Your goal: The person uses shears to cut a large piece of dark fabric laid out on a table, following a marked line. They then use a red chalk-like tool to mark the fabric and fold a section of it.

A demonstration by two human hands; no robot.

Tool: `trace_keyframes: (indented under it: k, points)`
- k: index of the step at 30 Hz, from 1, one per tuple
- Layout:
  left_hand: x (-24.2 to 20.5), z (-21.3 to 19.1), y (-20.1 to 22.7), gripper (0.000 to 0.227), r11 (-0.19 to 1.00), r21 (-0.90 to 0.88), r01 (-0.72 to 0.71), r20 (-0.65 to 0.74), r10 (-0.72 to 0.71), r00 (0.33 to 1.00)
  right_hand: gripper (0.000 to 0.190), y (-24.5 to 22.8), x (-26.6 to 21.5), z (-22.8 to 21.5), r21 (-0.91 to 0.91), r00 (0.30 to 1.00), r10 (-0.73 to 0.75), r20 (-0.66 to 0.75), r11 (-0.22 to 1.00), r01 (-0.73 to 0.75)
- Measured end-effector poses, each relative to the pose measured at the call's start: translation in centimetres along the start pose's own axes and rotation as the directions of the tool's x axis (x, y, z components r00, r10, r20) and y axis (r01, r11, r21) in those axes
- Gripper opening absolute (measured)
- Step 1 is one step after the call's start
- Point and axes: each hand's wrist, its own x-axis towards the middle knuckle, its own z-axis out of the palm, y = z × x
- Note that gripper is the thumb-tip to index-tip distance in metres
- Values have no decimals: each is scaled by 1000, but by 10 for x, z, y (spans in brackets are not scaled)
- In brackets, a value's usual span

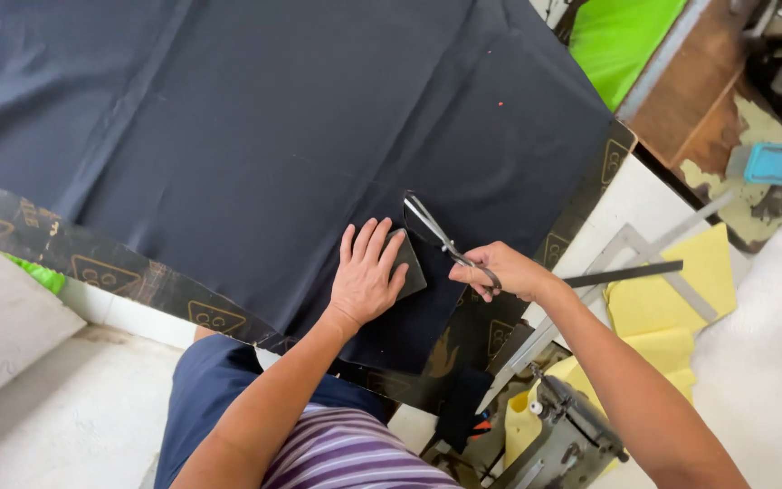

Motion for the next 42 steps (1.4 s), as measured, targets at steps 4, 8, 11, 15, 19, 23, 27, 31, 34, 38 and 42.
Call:
trace_keyframes:
  k: [4, 8, 11, 15, 19, 23, 27, 31, 34, 38, 42]
  points:
    - [0, 4, -1, 55, 1000, 5, 21, 4, -21, 1000, 45, 13, 5, -6, -2, 1000, 9, 1, 1000, -9]
    - [1, 5, -1, 54, 1000, 10, 17, -4, -17, 1000, 42, -2, -7, 2, 10, 998, 29, 50, 1000, -29]
    - [0, 5, 2, 54, 1000, 18, 16, 0, -16, 1000, 38, 16, 3, -1, 16, 999, 9, 47, 1000, -10]
    - [1, 6, 1, 53, 1000, 22, 8, -6, -8, 1000, 37, 29, 10, -9, 28, 1000, -2, 19, 1000, 1]
    - [0, 6, 2, 54, 999, 31, 19, 6, -19, 1000, 33, 12, -5, -5, -23, 993, 47, 104, 999, -45]
    - [0, 9, 1, 55, 1000, 23, 16, 0, -16, 1000, 30, 19, 7, -6, -22, 995, 25, 97, 999, -23]
    - [0, 8, 1, 55, 1000, 26, 9, -1, -9, 1000, 30, 13, 15, -8, 3, 996, 1, 87, 1000, -1]
    - [0, 9, 2, 55, 999, 32, 10, -4, -10, 1000, 30, 8, 29, -17, -58, 990, -11, 144, 998, 19]
    - [-1, 10, 1, 55, 1000, 24, 10, -11, -10, 1000, 30, 9, 49, -36, -67, 991, -46, 123, 996, 55]
    - [0, 9, 0, 55, 1000, 25, -2, -5, 2, 1000, 34, -5, 63, -65, -209, 992, -69, 109, 974, 91]
    - [-1, 9, 0, 56, 1000, 29, -2, 1, 2, 1000, 46, -39, 66, -74, -502, 991, -40, 131, 859, 101]
